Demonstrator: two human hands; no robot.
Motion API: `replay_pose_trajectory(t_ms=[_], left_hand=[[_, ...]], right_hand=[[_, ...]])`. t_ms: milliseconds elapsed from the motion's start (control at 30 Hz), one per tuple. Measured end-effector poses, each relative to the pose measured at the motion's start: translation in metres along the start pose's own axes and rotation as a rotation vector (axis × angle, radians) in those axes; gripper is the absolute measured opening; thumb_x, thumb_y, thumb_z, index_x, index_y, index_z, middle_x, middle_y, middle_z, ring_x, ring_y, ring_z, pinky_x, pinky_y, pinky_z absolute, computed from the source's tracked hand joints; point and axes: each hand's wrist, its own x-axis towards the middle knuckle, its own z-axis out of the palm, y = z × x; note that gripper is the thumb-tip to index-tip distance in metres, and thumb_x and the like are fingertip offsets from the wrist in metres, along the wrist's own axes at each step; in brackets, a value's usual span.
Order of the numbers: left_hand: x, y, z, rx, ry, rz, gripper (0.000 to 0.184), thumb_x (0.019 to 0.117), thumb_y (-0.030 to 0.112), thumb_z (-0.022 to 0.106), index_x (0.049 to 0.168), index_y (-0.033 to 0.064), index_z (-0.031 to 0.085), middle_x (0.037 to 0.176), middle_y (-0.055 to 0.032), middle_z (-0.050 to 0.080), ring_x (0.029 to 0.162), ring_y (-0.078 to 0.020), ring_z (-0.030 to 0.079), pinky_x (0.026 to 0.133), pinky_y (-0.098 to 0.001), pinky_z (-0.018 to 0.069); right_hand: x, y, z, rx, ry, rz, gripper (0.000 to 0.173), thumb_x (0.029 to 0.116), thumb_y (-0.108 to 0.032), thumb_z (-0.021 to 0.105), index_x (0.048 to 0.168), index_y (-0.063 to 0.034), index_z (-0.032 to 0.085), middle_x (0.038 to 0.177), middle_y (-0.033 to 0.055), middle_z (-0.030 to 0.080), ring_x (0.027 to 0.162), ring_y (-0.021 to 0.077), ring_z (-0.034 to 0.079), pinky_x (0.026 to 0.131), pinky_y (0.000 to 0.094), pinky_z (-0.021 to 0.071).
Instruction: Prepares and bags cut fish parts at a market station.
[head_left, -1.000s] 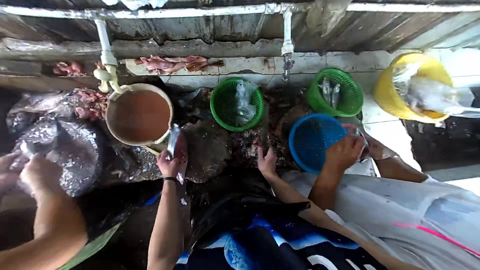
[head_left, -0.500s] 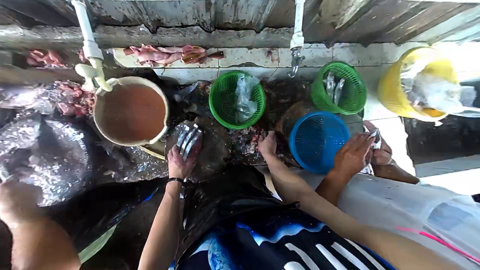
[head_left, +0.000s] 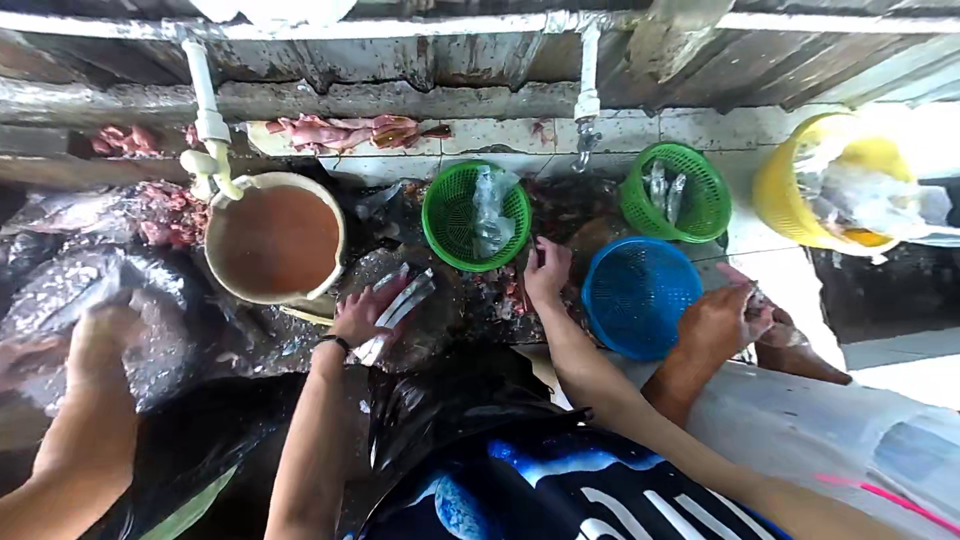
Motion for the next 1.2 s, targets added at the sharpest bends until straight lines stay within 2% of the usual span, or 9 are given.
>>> replay_pose_trajectory(t_ms=[167,267,367,467,567,767,867,967,1200], left_hand=[[0.055,-0.037,-0.066,-0.093,0.497,-0.067,0.071,0.0912,0.039,0.076,0.15,0.0098,0.048,0.151,-0.0271,0.048,0.143,-0.0521,0.038,0.115,-0.0726,0.0304],[0.081,-0.066,-0.073,0.066,0.358,-0.388,0.075,0.088,0.038,0.077,0.149,0.0058,0.049,0.153,-0.033,0.042,0.146,-0.0566,0.029,0.109,-0.077,0.0332],[0.072,-0.071,-0.073,0.106,0.42,-0.524,0.064,0.0869,0.039,0.075,0.138,0.0019,0.061,0.15,-0.0307,0.048,0.146,-0.0505,0.035,0.112,-0.0672,0.0381],[0.048,-0.044,-0.07,-0.075,0.673,-0.245,0.059,0.0904,0.022,0.073,0.144,0.005,0.056,0.155,-0.0326,0.039,0.146,-0.0543,0.031,0.117,-0.0655,0.031],[0.017,0.017,-0.067,-0.252,0.762,0.062,0.033,0.0986,0.026,0.067,0.119,-0.0002,0.07,0.126,-0.0259,0.066,0.124,-0.0433,0.059,0.108,-0.0583,0.0455],[0.012,0.113,-0.052,-0.844,0.388,0.636,0.04,0.1004,0.033,0.061,0.131,0.0067,0.062,0.121,-0.0105,0.07,0.104,-0.0204,0.07,0.089,-0.0435,0.06],[0.019,0.132,-0.034,-0.842,-0.062,0.797,0.104,0.0761,0.075,0.071,0.154,0.0124,0.042,0.148,-0.0085,0.055,0.126,-0.0239,0.06,0.098,-0.0461,0.0559],[0.015,0.151,-0.009,-0.774,-0.453,0.774,0.138,0.0606,0.078,0.079,0.161,0.0015,0.023,0.158,-0.0157,0.043,0.139,-0.026,0.05,0.111,-0.0431,0.048],[0.011,0.21,0.019,-1.529,-0.277,0.583,0.038,0.1007,0.018,0.061,0.137,0.0072,0.053,0.121,-0.0112,0.068,0.107,-0.0224,0.068,0.096,-0.046,0.0567]], right_hand=[[0.06,-0.039,0.006,-0.261,-0.396,-0.305,0.071,0.0786,-0.002,0.074,0.142,-0.0313,0.06,0.159,0.0147,0.041,0.144,0.0441,0.037,0.103,0.0687,0.0406],[0.085,-0.04,0.024,-0.404,-0.648,-0.401,0.046,0.0862,-0.005,0.072,0.129,-0.0214,0.072,0.167,0.019,0.028,0.155,0.0468,0.019,0.115,0.0746,0.0256],[0.107,-0.052,0.003,-0.323,-0.602,-0.507,0.016,0.0921,-0.019,0.069,0.105,-0.0177,0.078,0.147,0.0071,0.057,0.148,0.0353,0.035,0.114,0.066,0.0328],[0.121,-0.086,-0.053,-0.034,-0.606,-0.459,0.015,0.0966,-0.025,0.067,0.103,-0.0136,0.075,0.11,0.0066,0.073,0.117,0.0276,0.063,0.104,0.0591,0.0461],[0.125,-0.114,-0.103,0.315,-0.67,-0.412,0.02,0.1013,-0.021,0.061,0.104,-0.0048,0.072,0.093,0.012,0.072,0.086,0.0245,0.07,0.084,0.0504,0.0581],[0.128,-0.168,-0.154,0.75,-0.627,-0.196,0.025,0.1085,-0.023,0.049,0.11,-0.0036,0.065,0.075,0.0049,0.061,0.055,0.0123,0.052,0.051,0.0308,0.048],[0.128,-0.181,-0.168,0.987,-0.424,-0.02,0.027,0.1102,-0.023,0.043,0.112,-0.005,0.062,0.085,0.003,0.064,0.071,0.0121,0.063,0.066,0.0325,0.0577],[0.123,-0.188,-0.175,1.197,-0.223,0.267,0.035,0.1108,-0.027,0.045,0.133,-0.0037,0.059,0.111,0.0085,0.068,0.097,0.0162,0.068,0.086,0.0374,0.0605],[0.103,-0.162,-0.146,1.522,-0.095,0.538,0.041,0.1108,-0.032,0.044,0.142,-0.0064,0.053,0.121,0.0128,0.069,0.109,0.023,0.069,0.092,0.0454,0.0601]])
